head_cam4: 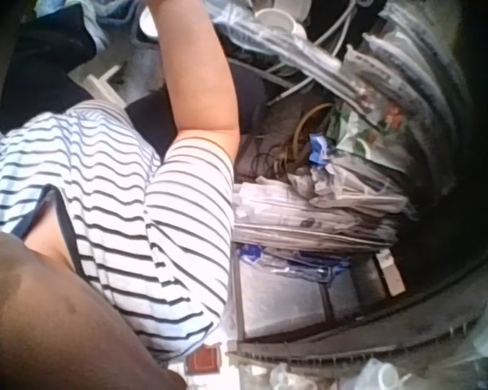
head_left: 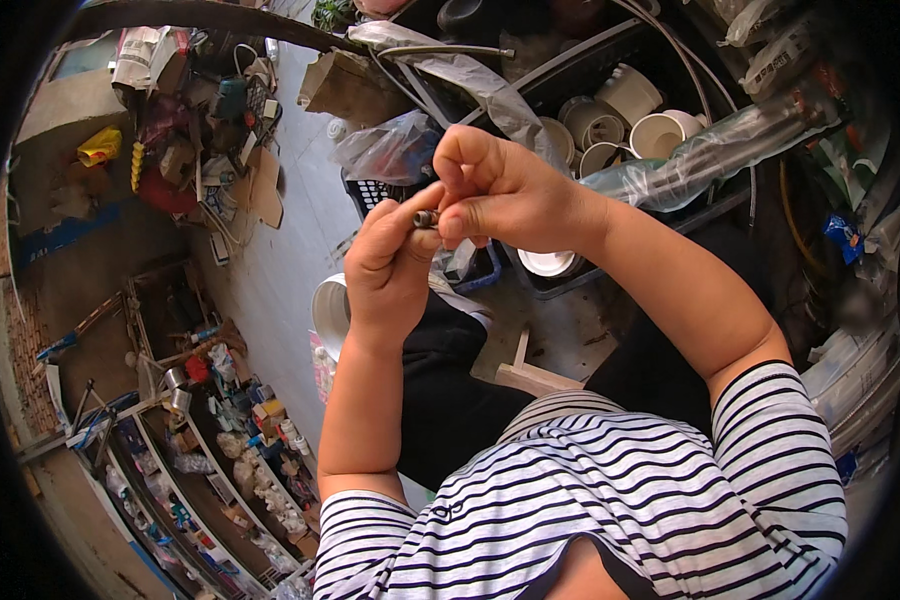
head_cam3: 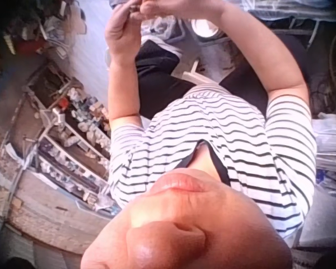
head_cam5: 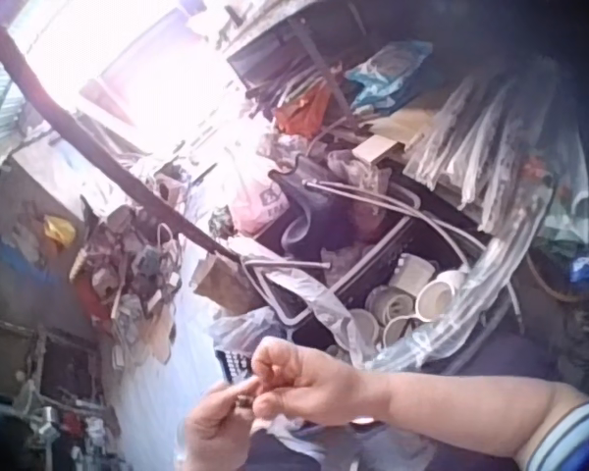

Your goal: The person assembles small brass pipe fittings by hand, screwing a nut onto a connector. They then reach for a plastic bag containing additional fittings, remove one, and continue assembling the components in a cluttered workshop environment.

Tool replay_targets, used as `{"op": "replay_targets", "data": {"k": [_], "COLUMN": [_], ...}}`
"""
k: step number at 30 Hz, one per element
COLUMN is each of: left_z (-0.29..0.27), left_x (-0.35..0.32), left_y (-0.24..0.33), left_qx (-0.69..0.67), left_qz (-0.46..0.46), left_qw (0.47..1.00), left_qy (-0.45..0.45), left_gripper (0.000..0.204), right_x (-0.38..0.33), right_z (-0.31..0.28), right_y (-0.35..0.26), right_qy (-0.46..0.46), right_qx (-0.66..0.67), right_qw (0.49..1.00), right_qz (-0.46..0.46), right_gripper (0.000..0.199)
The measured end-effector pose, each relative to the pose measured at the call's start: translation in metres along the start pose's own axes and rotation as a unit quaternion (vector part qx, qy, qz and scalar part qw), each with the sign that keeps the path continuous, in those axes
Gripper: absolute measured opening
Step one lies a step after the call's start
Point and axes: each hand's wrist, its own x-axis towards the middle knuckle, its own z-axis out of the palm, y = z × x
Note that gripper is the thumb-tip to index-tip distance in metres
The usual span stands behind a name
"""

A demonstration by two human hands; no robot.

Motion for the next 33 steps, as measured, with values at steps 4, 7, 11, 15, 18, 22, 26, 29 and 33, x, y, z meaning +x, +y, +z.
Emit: {"op": "replay_targets", "data": {"k": [4, 7, 11, 15, 18, 22, 26, 29, 33], "left_z": [-0.002, -0.005, -0.002, -0.002, 0.000, 0.002, 0.005, 0.008, 0.010], "left_x": [-0.009, -0.008, -0.003, 0.000, 0.001, 0.002, 0.005, 0.005, 0.005], "left_y": [0.005, 0.003, 0.002, 0.000, 0.001, 0.001, 0.001, 0.002, 0.000], "left_qx": [-0.034, -0.017, -0.007, -0.002, 0.021, -0.007, -0.049, -0.082, -0.118], "left_qz": [-0.035, -0.010, 0.004, 0.022, 0.004, -0.028, -0.048, -0.082, -0.114], "left_qw": [0.998, 0.998, 0.998, 0.997, 0.995, 0.995, 0.992, 0.987, 0.980], "left_qy": [0.047, 0.052, 0.067, 0.075, 0.100, 0.101, 0.107, 0.115, 0.117], "left_gripper": [0.033, 0.027, 0.020, 0.016, 0.017, 0.016, 0.014, 0.012, 0.011], "right_x": [0.001, 0.001, 0.002, 0.003, 0.003, 0.006, 0.005, 0.004, 0.004], "right_z": [-0.001, 0.000, -0.001, 0.002, -0.002, -0.002, -0.006, -0.008, -0.009], "right_y": [-0.010, -0.009, -0.008, -0.013, -0.011, -0.009, -0.009, -0.009, -0.007], "right_qy": [0.004, 0.003, 0.003, 0.025, 0.032, 0.040, 0.043, 0.041, 0.052], "right_qx": [-0.026, -0.038, -0.061, -0.090, -0.097, -0.077, -0.033, -0.005, 0.024], "right_qw": [1.000, 0.999, 0.997, 0.994, 0.992, 0.992, 0.993, 0.991, 0.991], "right_qz": [0.006, 0.016, 0.038, 0.061, 0.078, 0.091, 0.106, 0.123, 0.122], "right_gripper": [0.019, 0.018, 0.020, 0.018, 0.023, 0.031, 0.025, 0.020, 0.019]}}
